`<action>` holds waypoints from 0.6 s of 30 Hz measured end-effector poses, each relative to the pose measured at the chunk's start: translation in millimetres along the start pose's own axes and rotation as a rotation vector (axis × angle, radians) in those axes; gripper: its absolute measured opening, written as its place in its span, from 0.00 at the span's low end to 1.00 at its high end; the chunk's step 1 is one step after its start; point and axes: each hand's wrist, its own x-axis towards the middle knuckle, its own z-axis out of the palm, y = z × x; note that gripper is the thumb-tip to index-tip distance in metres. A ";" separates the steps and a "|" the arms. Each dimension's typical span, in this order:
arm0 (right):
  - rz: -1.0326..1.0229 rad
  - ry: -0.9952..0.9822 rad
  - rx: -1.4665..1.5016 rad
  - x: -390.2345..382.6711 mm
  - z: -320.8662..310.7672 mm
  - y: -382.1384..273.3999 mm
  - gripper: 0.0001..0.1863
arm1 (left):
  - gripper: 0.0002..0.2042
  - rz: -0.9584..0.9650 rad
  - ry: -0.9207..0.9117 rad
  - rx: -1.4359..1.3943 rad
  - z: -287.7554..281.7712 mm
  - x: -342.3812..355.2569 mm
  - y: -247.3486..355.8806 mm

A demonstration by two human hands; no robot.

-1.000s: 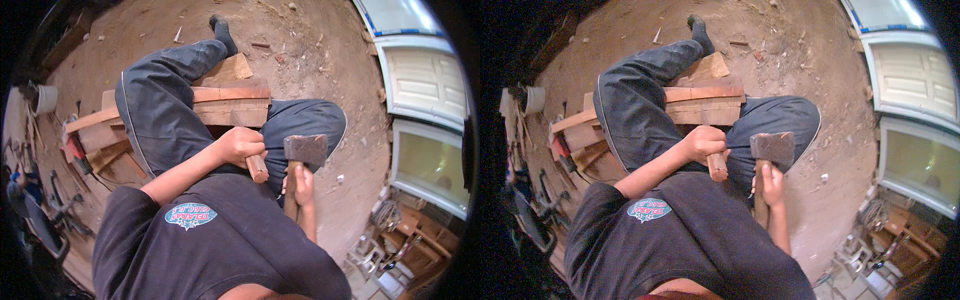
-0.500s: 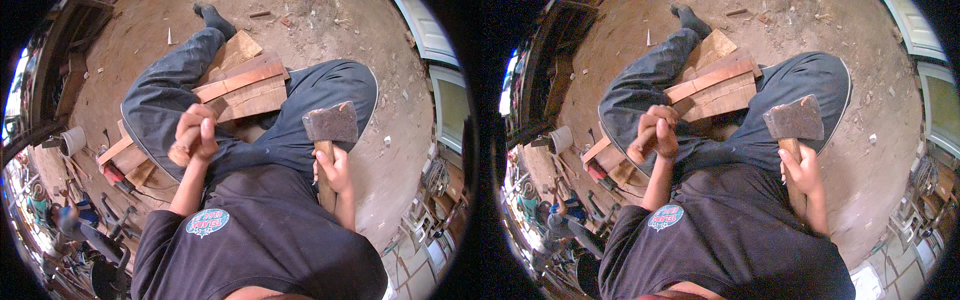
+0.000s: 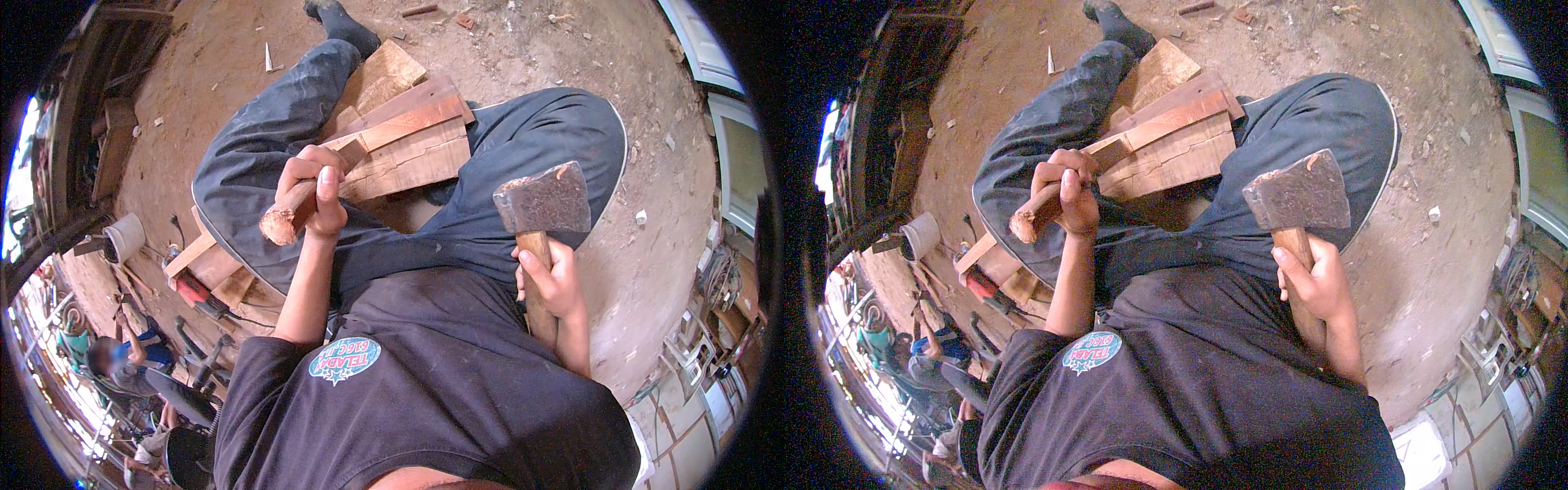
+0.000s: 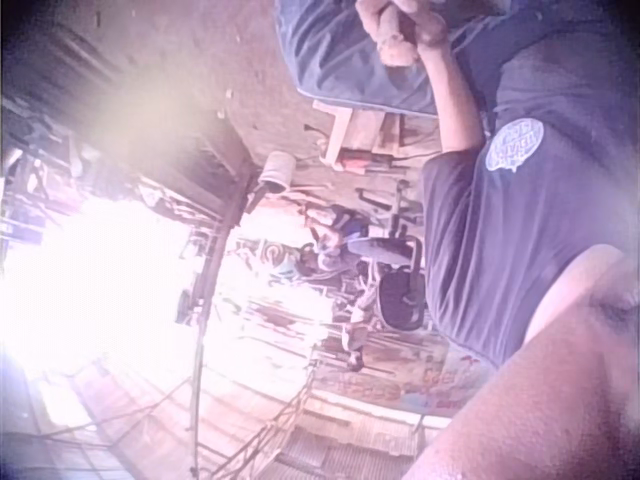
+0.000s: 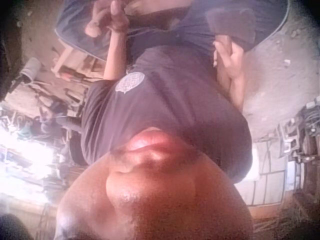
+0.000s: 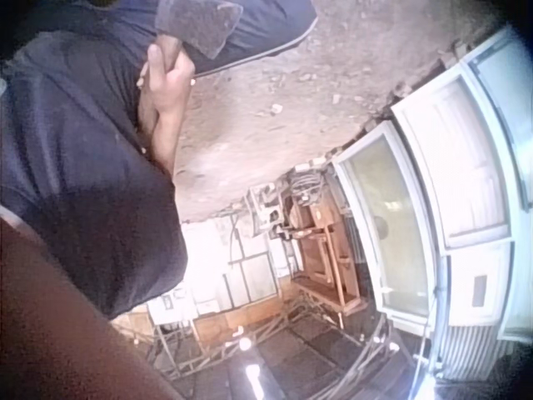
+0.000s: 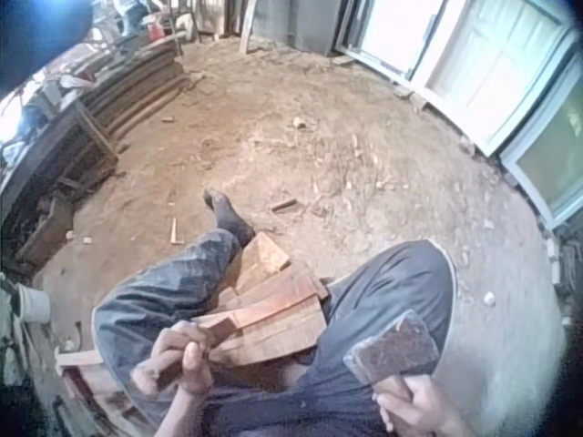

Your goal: The person carves a wooden piece by hammering a small axe into it while sitting on the ground.

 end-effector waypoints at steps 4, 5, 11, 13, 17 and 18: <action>-0.020 -0.033 -0.056 1.6 -3.2 1.4 0.15 | 0.12 -0.016 -0.034 0.018 -1.7 -0.9 -6.2; -0.018 -0.033 -0.054 1.9 -3.1 1.2 0.15 | 0.12 -0.016 -0.035 0.033 -1.1 -0.8 -6.4; -0.016 -0.046 -0.041 2.1 -2.4 -0.9 0.16 | 0.11 0.012 -0.038 0.046 3.1 0.2 -10.0; -0.016 -0.047 -0.051 2.3 -3.0 0.6 0.15 | 0.11 0.022 -0.042 0.044 3.3 0.5 -10.5; 0.003 -0.019 -0.004 2.0 1.1 -7.3 0.12 | 0.09 0.026 -0.074 0.010 0.5 2.3 -11.8; 0.003 -0.023 -0.004 2.0 0.5 -6.9 0.12 | 0.09 0.050 -0.095 -0.013 -0.3 3.0 -12.3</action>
